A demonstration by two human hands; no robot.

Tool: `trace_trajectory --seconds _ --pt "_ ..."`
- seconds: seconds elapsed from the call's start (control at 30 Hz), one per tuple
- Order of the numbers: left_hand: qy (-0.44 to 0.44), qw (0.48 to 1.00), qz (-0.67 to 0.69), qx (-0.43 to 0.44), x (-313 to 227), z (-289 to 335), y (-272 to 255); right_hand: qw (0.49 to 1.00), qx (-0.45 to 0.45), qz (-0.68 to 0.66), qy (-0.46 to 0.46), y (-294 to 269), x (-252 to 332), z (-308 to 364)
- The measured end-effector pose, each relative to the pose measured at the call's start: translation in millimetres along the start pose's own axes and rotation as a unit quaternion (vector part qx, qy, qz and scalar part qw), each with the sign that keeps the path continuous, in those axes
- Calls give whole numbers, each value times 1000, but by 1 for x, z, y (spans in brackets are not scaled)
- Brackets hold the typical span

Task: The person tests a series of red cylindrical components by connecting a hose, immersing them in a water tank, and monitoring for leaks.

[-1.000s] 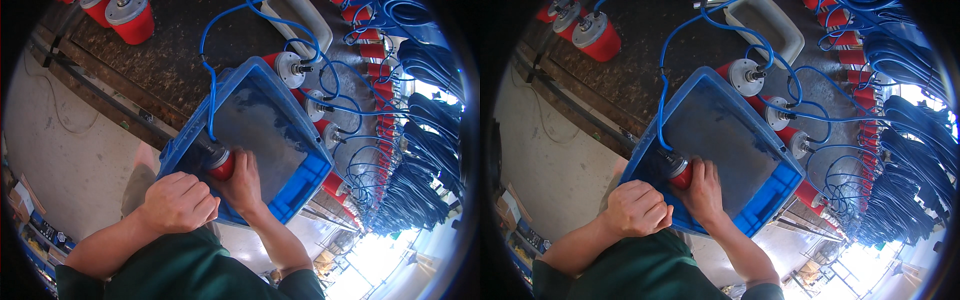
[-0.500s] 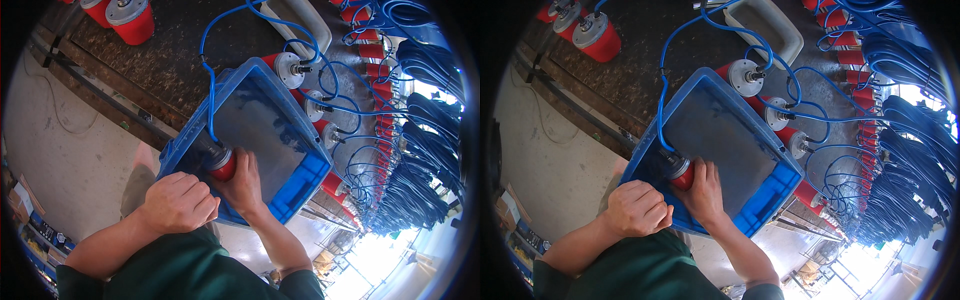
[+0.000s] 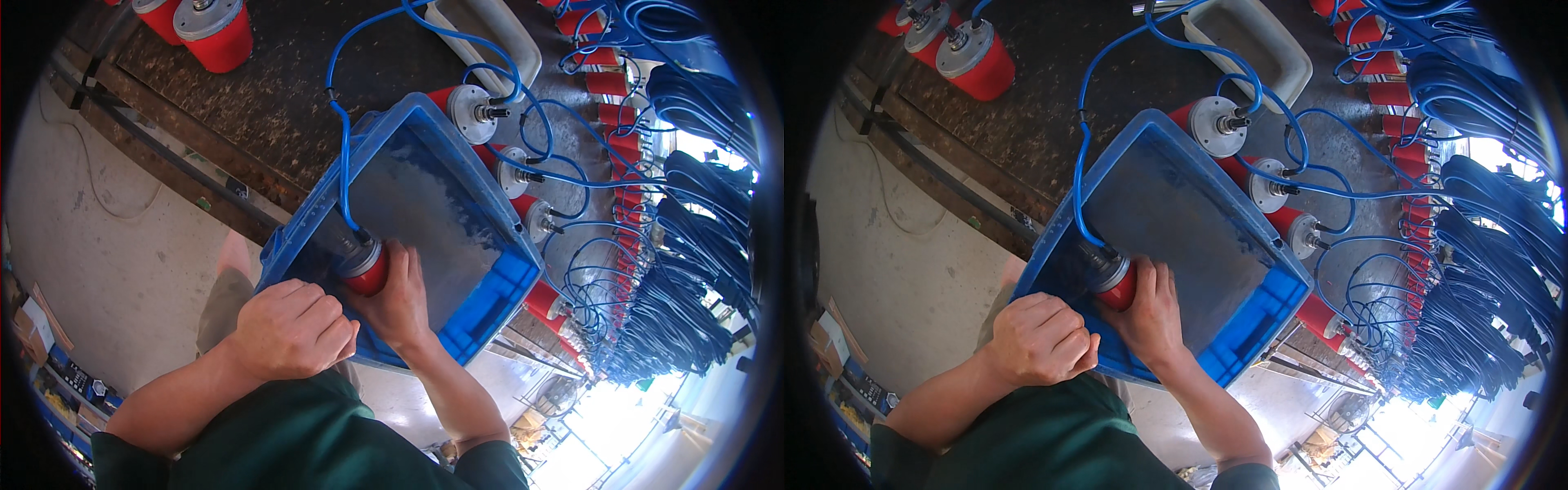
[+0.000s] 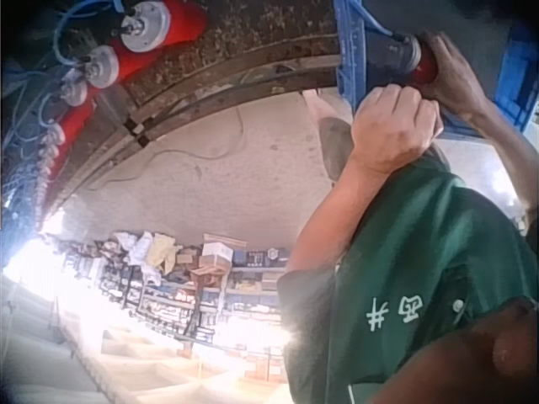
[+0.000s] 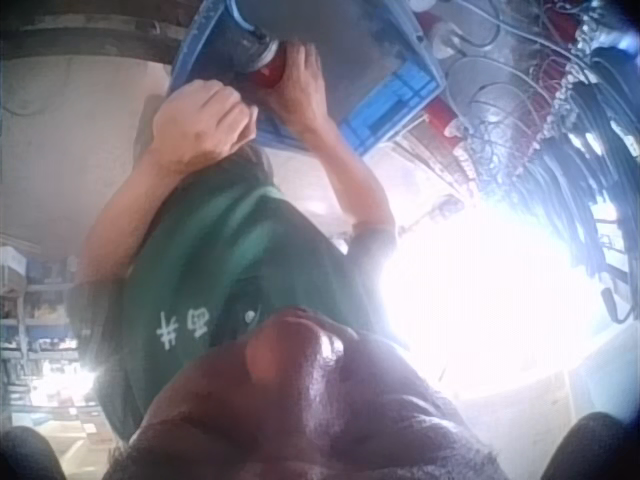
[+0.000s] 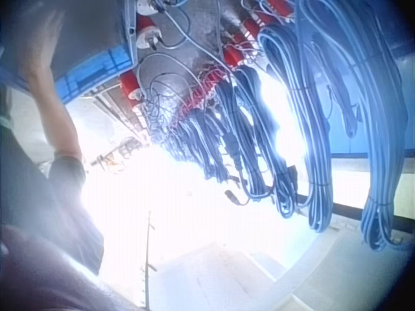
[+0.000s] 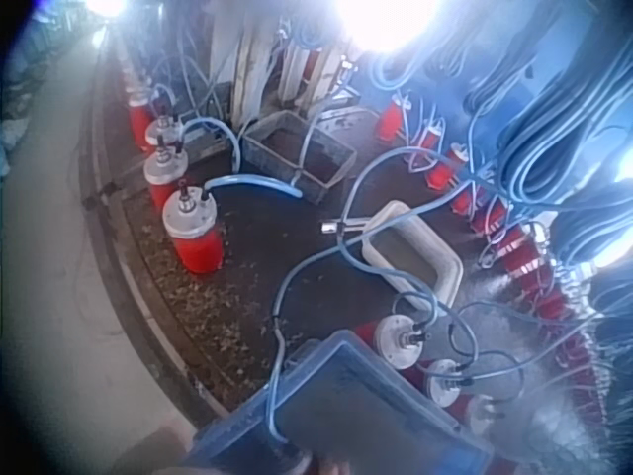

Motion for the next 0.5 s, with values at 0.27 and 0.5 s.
trace_trajectory --seconds 0.27,0.5 --pt "2 999 -8 33 -1 -1 -5 999 28 -4 42 -4 -4 0" --pt "16 1000 2 13 -5 -6 -9 994 -19 -107 6 -38 -1 11"
Point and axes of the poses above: each hand's wrist, its own z-axis away from the middle knuckle, its own y-axis out of the palm, x = y × z, the point moved 5 cm from there along -z, towards the middle knuckle, and after that the axes turned 11 degrees about x, right-handed, at the moved point
